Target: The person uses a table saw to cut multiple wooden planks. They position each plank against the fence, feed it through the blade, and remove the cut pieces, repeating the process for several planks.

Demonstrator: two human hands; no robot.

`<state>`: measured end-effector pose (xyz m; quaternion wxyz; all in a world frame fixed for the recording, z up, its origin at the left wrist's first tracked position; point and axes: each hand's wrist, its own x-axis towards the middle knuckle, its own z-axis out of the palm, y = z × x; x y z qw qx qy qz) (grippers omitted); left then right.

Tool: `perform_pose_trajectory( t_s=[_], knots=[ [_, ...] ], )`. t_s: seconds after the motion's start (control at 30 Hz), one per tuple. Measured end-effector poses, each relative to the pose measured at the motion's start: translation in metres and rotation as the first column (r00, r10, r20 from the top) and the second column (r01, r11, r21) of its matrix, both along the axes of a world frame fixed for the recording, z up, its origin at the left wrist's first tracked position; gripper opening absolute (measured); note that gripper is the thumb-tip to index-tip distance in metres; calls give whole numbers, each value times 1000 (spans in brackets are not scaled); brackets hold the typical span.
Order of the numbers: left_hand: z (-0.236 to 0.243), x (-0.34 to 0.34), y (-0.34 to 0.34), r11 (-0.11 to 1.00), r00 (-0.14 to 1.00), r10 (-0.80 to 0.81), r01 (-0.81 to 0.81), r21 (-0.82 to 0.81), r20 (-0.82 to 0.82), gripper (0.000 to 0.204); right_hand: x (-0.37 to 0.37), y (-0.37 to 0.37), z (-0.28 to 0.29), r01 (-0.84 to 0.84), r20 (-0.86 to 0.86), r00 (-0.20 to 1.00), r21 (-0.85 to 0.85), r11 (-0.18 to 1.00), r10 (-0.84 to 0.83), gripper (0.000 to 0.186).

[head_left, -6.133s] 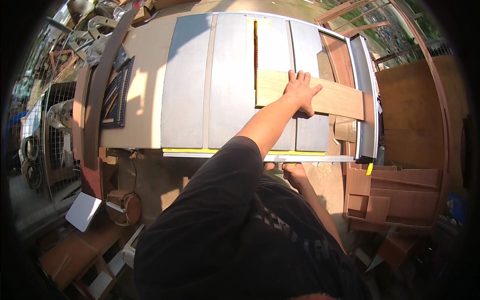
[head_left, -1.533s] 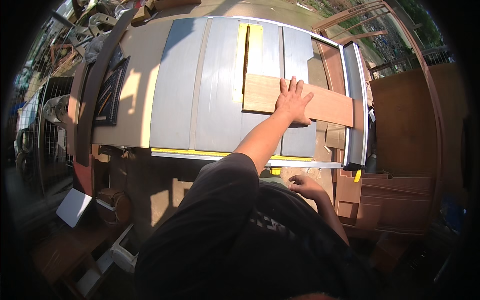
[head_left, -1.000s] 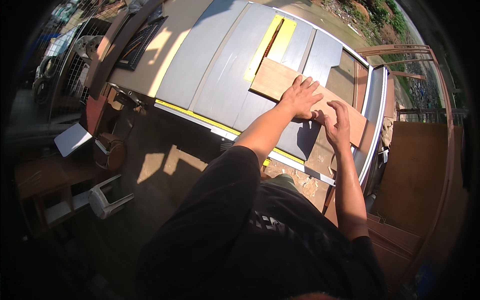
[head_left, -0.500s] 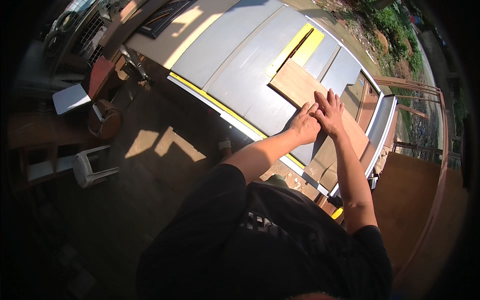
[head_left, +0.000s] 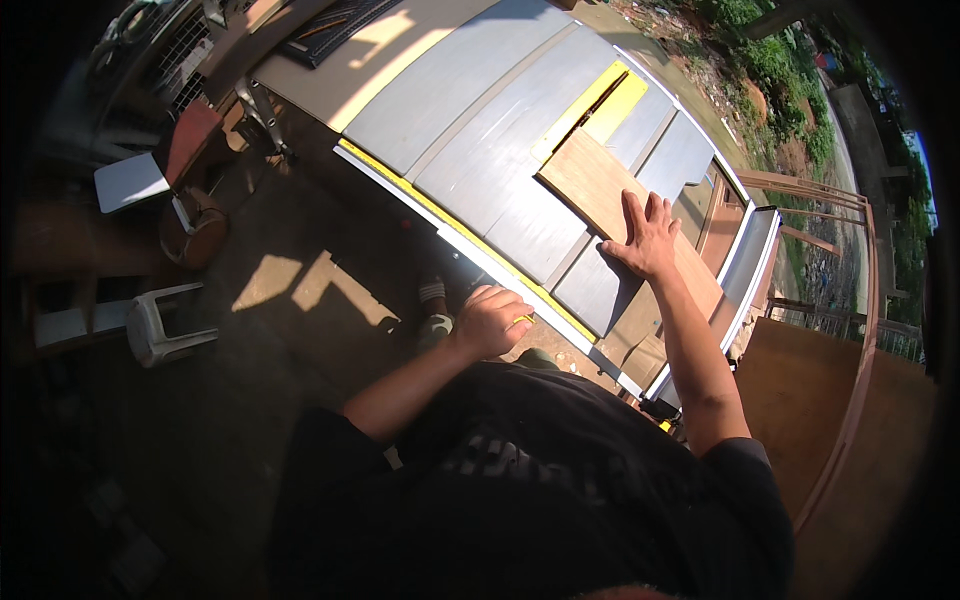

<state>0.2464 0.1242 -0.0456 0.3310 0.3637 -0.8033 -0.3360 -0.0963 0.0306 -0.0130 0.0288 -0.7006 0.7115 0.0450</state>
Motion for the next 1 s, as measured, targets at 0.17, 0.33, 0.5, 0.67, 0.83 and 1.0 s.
perform_pose_trajectory(
  t_s=[0.17, 0.33, 0.5, 0.67, 0.83, 1.0],
  knots=[
    [-12, 38, 10, 990, 991, 121, -125, 67, 59, 20, -4, -1, -2, -11, -3, 1000, -15, 1000, 11, 114],
    [7, 26, -8, 998, 995, 63, -63, -6, 80, 20, -1, -3, 6, 3, 18, 1000, -26, 1000, -3, 108],
    [38, -13, -43, 991, 998, -63, 64, -118, 14, 24, 7, 5, 12, 38, 32, 999, -13, 999, -38, 106],
    [53, -64, -79, 974, 990, -116, 130, -184, 82, 39, 24, 20, 16, 37, 17, 999, -54, 998, -36, 104],
    [51, -116, -119, 947, 931, -169, 245, -210, 324, 77, 34, 35, 13, 58, 74, 996, -73, 996, -52, 102],
    [59, -154, -165, 898, 720, -325, 438, -39, 614, 123, 37, 38, 12, 55, 67, 996, -42, 998, -52, 105]
  ],
)
